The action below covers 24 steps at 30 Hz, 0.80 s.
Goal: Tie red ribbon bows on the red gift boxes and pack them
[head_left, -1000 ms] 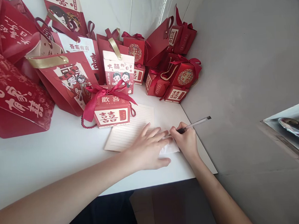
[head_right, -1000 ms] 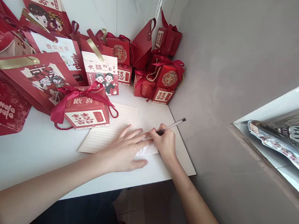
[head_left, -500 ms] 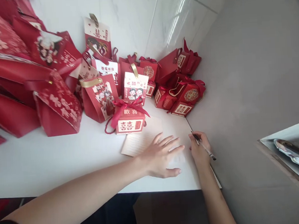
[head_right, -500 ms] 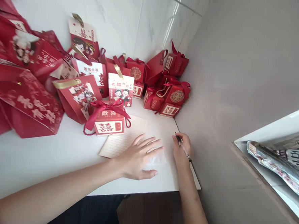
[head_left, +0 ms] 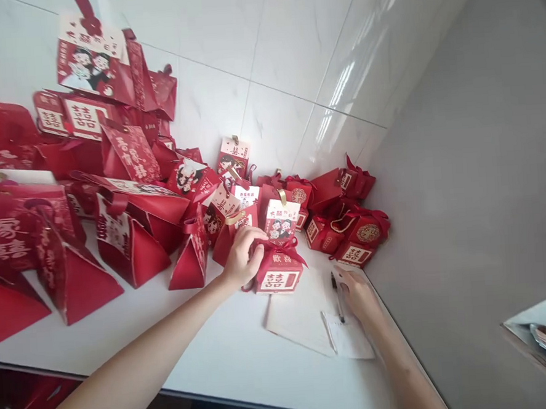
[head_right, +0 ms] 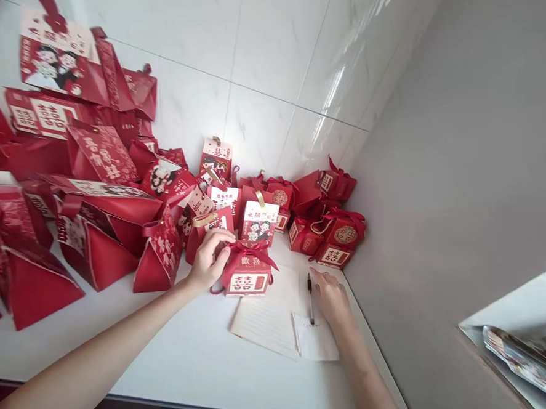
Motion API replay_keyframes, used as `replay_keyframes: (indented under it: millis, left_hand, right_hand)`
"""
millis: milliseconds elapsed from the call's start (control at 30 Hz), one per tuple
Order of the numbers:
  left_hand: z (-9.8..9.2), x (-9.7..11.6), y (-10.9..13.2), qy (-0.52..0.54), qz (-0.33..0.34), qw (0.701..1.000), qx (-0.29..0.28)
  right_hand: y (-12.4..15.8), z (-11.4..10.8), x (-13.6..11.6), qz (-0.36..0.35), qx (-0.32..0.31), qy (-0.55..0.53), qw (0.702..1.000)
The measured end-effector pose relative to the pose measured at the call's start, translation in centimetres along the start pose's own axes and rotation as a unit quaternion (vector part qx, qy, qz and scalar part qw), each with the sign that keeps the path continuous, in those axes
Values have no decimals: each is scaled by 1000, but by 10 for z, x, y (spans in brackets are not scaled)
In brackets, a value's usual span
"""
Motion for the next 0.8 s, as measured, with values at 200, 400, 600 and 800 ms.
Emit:
replay_keyframes:
  millis: [200, 400, 600, 800]
  left_hand:
    - [15, -16, 8, 85, -114, 987, -69]
    - [18, -19, 6, 106, -115, 982, -106]
    - [16, -16, -1, 91, -154, 969, -170]
    - [18, -7, -2, 47, -194, 967, -159]
  right_hand:
    - [-29, 15, -78, -47, 21, -38, 998]
    - [-26, 42, -158, -395, -11, 34, 918]
    - [-18, 53, -147, -429, 31, 125, 894]
    - [-6, 50, -150, -424, 26, 57, 904]
Point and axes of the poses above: each hand's wrist, its own y-axis away from the middle knuckle, its own z-axis out of the palm, x = y × z, the point moved 3 cm from there along -y, towards the middle knuckle, and after that the axes turned 11 degrees about -x, right-handed, at the moved point
